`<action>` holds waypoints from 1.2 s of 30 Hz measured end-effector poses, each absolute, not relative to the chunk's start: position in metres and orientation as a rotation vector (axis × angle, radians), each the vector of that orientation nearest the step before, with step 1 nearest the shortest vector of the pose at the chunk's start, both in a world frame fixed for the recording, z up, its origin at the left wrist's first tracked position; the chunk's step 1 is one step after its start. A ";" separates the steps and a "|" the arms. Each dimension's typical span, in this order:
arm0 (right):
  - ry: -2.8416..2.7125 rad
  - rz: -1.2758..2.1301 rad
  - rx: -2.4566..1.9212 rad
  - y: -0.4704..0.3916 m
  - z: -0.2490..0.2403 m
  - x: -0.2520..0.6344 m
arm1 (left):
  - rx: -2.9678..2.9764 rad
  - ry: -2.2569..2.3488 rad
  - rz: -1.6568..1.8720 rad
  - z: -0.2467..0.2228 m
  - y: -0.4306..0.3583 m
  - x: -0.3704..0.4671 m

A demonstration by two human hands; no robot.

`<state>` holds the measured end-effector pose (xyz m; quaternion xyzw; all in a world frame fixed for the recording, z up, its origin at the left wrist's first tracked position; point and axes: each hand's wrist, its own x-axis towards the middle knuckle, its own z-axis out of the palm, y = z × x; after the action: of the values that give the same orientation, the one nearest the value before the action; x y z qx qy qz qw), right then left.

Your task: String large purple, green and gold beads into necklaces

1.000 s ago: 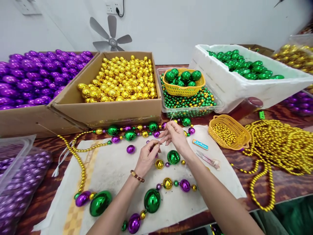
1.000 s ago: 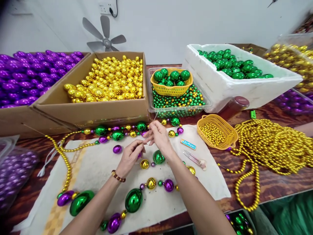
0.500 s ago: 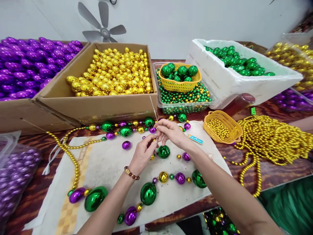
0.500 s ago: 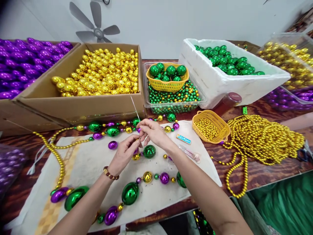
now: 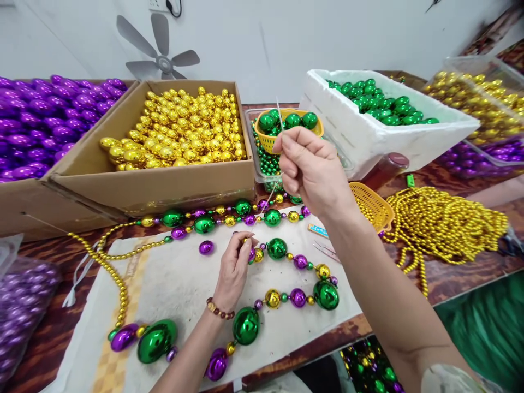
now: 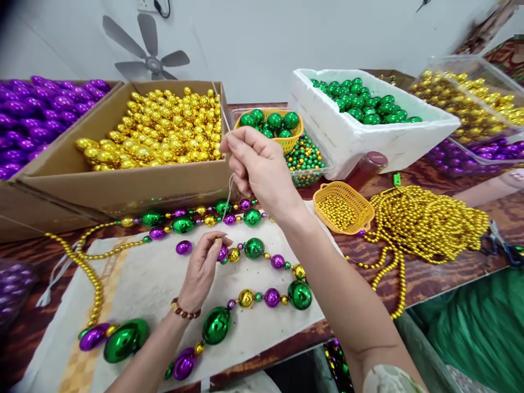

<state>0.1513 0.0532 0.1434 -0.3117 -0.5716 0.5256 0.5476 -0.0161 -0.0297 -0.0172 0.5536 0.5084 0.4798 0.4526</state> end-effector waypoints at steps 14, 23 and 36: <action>-1.344 1.356 -0.797 0.057 0.103 0.147 | 1.352 1.633 1.011 -0.053 -0.055 -0.047; -1.262 1.337 -0.776 0.048 0.084 0.150 | 1.653 1.879 0.663 -0.061 -0.056 -0.074; -0.933 1.736 -0.959 -0.001 -0.015 0.110 | 2.495 1.503 1.190 0.114 0.062 -0.007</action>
<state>0.1100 -0.0011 -0.0146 -0.3892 -0.3784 0.7045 0.4572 -0.0068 0.0616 0.1137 0.7930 0.4777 0.3780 -0.0026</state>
